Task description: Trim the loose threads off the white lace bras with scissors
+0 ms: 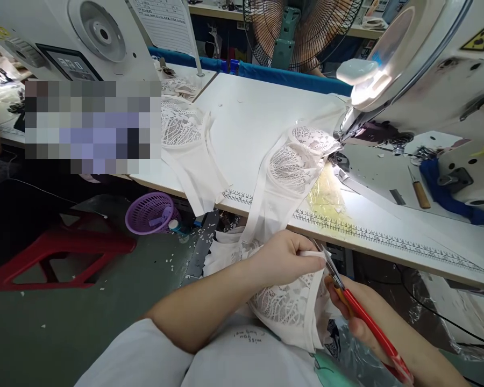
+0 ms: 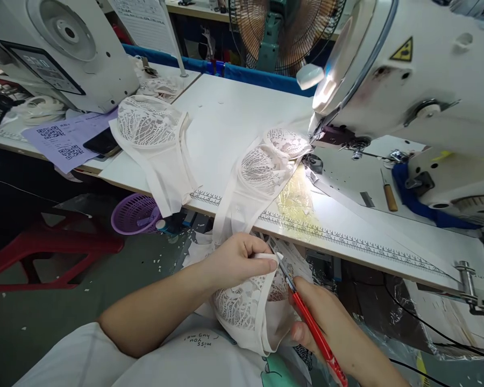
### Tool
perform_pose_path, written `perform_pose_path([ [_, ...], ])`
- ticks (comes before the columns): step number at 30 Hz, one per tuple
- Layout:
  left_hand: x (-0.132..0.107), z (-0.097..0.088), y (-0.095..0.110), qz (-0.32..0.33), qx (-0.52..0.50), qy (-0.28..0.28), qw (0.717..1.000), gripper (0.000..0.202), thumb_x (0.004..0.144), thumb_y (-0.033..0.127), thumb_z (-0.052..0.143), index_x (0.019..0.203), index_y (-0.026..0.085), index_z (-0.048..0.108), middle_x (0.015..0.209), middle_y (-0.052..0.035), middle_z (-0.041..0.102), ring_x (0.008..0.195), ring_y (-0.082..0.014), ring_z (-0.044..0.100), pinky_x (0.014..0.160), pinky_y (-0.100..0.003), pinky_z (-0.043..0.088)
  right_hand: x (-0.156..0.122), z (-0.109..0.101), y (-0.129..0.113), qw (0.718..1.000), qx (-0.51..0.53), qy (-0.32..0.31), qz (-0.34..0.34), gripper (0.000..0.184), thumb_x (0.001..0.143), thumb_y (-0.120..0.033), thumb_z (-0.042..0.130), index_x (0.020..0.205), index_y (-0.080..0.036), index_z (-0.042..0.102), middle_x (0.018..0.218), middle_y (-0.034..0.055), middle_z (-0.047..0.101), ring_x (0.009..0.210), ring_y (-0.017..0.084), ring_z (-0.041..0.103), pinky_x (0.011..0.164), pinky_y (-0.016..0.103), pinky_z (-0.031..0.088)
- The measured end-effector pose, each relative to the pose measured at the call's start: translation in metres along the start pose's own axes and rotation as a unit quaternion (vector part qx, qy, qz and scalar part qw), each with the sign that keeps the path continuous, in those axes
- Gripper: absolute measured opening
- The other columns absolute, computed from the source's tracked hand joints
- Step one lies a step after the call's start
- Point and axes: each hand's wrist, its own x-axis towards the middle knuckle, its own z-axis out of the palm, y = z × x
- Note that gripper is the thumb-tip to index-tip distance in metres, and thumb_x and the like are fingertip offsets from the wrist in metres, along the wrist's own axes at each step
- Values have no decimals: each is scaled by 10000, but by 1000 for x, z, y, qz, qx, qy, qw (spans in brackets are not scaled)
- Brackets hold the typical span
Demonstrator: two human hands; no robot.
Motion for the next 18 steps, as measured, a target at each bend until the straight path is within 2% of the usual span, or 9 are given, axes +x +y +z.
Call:
perform_pose_path([
  [3,1,-1,-1,5,-7,-2,1000,361,722,284,591,479,191,340,467,74,273,444,-59,245,430,-244,178,0,5,5,999,9,35,12,581,786,-806,337,696,-232,352,605,-58,346,509,121,316,459,252,247],
  [7,-1,-4,0,9,7,3,1000,368,740,295,588,490,193,338,471,72,276,442,-62,254,433,-246,188,1,6,12,997,-5,67,24,501,877,-663,391,634,-226,349,569,-53,351,480,113,330,441,242,268],
  [10,-6,-7,1,50,28,12,998,410,768,312,580,485,194,308,476,70,250,449,-66,251,448,-251,199,0,3,12,995,-5,102,17,487,878,-653,399,645,-226,380,566,-45,372,474,123,366,434,245,295],
  [12,-9,-9,2,91,41,34,994,410,772,311,584,474,184,333,494,56,285,471,-73,295,471,-252,241,-2,0,8,991,6,133,-1,502,839,-716,393,735,-228,451,650,-10,487,529,157,463,470,266,390],
  [14,-14,-10,2,118,50,75,989,338,751,290,608,484,164,445,539,27,391,522,-91,387,515,-254,310,-3,2,3,987,9,159,-23,516,779,-748,467,882,-244,507,876,55,617,709,229,593,607,320,503],
  [16,-20,-12,3,119,41,120,985,210,720,274,643,563,145,587,620,-13,518,596,-117,480,567,-260,371,-2,8,-3,986,-3,160,-46,508,736,-686,604,1013,-269,518,1110,88,632,921,291,629,755,364,537],
  [18,-26,-16,2,103,13,150,983,158,695,288,680,652,137,662,666,-33,588,627,-126,518,580,-255,401,2,19,-10,990,-29,126,-63,472,748,-562,681,1080,-276,507,1115,78,646,954,293,642,761,355,553],
])
